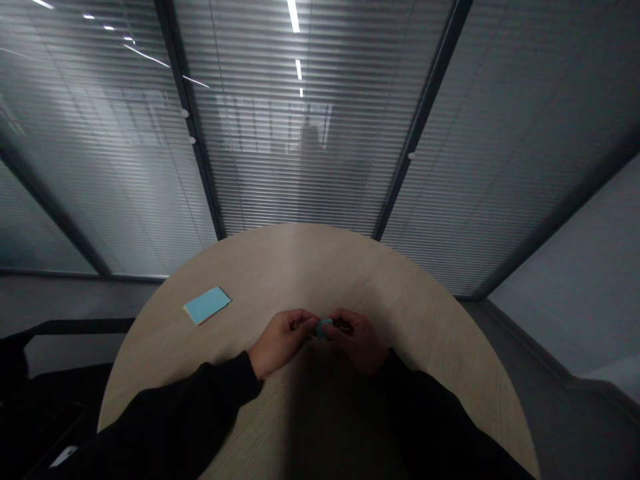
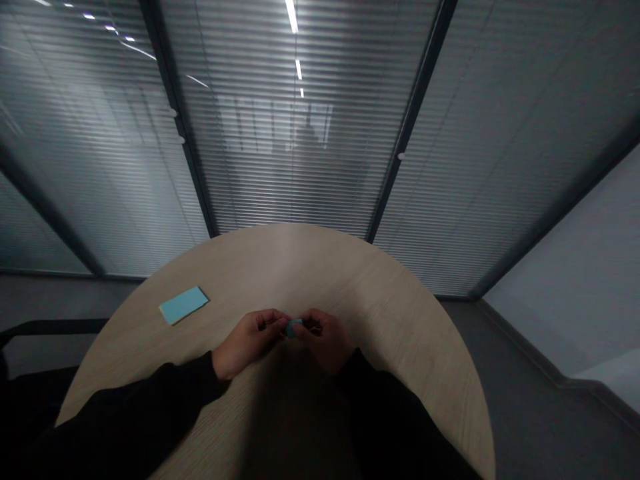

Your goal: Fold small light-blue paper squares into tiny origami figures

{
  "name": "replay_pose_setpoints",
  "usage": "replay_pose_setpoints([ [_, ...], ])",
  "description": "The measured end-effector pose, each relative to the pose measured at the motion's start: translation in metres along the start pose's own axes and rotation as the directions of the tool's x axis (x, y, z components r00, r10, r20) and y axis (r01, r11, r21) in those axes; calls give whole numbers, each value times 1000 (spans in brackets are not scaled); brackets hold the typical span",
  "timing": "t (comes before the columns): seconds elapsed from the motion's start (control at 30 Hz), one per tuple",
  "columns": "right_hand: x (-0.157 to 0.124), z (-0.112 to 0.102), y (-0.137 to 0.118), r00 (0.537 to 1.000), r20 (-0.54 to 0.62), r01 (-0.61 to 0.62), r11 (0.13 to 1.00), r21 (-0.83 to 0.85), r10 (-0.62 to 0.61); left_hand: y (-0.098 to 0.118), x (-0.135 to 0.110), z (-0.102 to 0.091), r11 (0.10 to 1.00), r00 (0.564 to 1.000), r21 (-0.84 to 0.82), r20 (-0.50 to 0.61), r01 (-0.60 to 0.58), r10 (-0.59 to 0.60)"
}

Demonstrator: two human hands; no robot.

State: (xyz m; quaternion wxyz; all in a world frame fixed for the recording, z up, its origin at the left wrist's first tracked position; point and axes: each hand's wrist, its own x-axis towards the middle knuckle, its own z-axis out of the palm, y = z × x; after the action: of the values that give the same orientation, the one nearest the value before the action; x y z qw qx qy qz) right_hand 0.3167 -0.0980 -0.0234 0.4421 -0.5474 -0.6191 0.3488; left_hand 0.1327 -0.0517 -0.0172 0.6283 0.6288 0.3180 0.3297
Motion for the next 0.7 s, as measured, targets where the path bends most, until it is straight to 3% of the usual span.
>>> replay_pose_setpoints([
  [0.37, -1, -2, -4, 997, -19, 77, 989, -129, -80, 6, -2, -4, 990, 998, 138, 69, -25, 15],
  [0.53, -1, -3, 0, 1000, -4, 12, 1000, -7, -12, 7, -1, -8, 996, 992, 87, 125, 1, -11],
  [0.7, -1, -2, -1, 994, 45, -104, 982, 158, 98, 2, -1, -8, 995, 997, 95, 76, 5, -12],
])
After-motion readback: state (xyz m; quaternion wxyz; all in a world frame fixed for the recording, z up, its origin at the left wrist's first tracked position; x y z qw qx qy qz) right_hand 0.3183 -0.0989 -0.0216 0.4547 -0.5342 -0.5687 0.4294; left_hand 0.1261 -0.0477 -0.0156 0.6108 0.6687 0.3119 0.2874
